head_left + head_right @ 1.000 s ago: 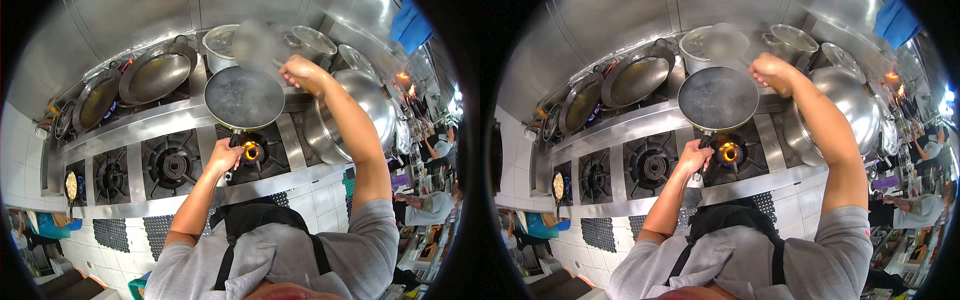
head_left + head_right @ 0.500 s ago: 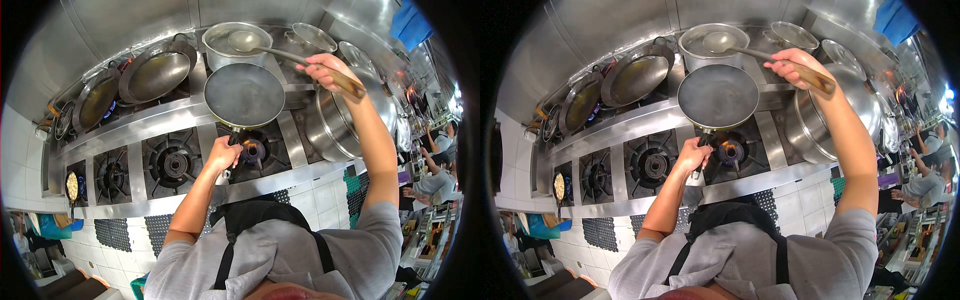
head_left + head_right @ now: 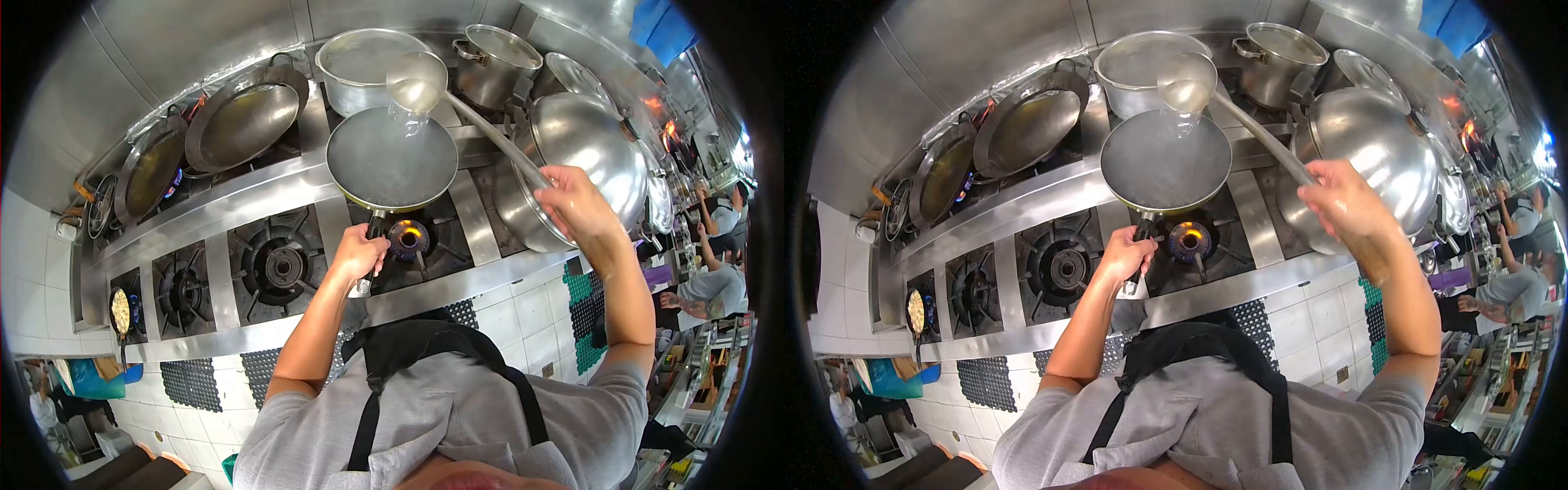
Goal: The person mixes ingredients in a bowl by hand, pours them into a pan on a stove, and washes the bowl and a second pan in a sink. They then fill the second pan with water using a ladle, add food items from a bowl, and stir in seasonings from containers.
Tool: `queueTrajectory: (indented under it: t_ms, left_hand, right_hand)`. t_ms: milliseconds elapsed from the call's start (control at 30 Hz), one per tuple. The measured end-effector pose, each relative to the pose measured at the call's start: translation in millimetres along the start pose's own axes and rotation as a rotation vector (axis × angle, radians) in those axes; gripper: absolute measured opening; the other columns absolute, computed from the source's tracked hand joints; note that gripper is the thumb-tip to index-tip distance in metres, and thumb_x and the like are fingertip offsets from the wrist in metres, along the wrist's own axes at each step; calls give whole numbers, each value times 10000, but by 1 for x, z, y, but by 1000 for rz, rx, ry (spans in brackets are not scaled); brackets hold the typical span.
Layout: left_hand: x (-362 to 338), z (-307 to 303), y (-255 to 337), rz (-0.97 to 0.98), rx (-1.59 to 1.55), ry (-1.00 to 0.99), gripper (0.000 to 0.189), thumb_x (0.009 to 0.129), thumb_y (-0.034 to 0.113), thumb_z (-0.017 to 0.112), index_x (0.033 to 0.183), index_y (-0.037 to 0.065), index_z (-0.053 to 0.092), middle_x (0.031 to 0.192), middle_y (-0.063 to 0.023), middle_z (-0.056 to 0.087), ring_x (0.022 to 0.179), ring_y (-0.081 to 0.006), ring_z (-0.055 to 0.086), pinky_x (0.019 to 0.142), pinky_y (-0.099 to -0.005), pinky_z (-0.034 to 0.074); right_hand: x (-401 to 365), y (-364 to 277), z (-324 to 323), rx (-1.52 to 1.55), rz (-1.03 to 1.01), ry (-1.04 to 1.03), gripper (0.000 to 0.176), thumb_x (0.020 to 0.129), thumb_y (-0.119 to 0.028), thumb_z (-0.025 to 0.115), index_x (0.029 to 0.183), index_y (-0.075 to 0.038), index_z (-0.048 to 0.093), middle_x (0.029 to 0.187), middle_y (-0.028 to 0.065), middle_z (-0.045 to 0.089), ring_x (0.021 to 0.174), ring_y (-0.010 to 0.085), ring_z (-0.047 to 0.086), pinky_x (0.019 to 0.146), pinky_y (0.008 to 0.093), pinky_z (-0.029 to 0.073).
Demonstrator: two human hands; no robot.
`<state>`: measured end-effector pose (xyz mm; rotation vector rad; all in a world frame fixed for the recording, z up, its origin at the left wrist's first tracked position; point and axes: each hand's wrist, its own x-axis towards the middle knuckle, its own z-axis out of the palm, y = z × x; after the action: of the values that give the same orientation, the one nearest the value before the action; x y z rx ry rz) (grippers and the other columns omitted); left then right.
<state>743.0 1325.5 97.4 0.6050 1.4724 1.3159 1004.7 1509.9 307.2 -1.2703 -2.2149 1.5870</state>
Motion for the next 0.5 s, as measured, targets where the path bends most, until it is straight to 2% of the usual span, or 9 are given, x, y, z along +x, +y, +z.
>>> queueTrajectory:
  t_ms: [33,67,100,167,200,333,400,433,500]
  left_hand:
    - [-1,0,-2,-1,2,-5,105,800,-1,592,734,19,512,553,-42,514,394,-132,487,356,-281,378]
    - [-2,0,-4,4,5,-7,107,799,-5,591,732,19,511,552,-44,514,393,-135,488,353,-285,380]
    - [-1,0,-6,11,4,-3,107,799,-5,591,732,19,511,552,-44,514,393,-135,488,353,-285,380]
    - [-1,-1,-12,-3,-7,-17,111,795,-9,593,730,17,508,549,-46,512,389,-138,485,349,-291,383]
    - [-3,0,-13,7,-17,-10,115,795,-8,596,727,15,506,546,-47,510,386,-137,483,349,-292,383]
    - [-5,4,-13,22,-15,-9,116,798,-10,593,727,15,505,544,-44,507,386,-135,481,348,-292,383]
    - [-3,6,-14,24,-16,-31,106,801,-10,592,744,14,505,543,-41,504,385,-131,478,343,-289,378]
    - [-2,7,-14,31,-17,-30,106,801,-10,592,744,14,505,543,-41,504,385,-131,478,343,-289,378]
    - [-2,7,-15,39,-45,-59,99,800,-9,594,760,14,506,543,-39,502,386,-130,479,340,-284,374]
  right_hand:
    - [-6,3,4,-175,-71,28,225,855,-150,576,1026,-6,591,599,7,512,388,75,455,354,234,335]
    - [-13,-1,7,-298,-65,94,290,858,-160,568,1086,19,576,638,90,587,451,203,553,432,317,420]
    - [-6,5,7,-301,-73,94,290,858,-160,568,1086,19,576,638,90,587,451,203,553,432,317,420]
    - [14,23,9,-700,-710,353,358,848,-156,570,1148,39,546,723,189,639,619,374,623,569,413,482]
    - [15,1,19,-659,-546,319,338,842,-146,557,1116,52,535,840,286,636,821,485,609,735,490,479]
    - [101,-21,33,-886,-511,349,252,826,-103,512,975,98,534,875,346,609,898,490,599,789,531,462]
    - [154,-19,38,-950,-567,379,237,824,-116,552,896,107,516,762,297,607,715,467,609,658,477,492]
    - [158,-32,41,-953,-572,383,237,824,-116,552,896,107,516,762,297,607,715,467,609,658,477,492]
    - [165,-53,47,-698,-276,192,221,822,-127,572,789,88,531,660,202,598,531,326,604,520,426,489]
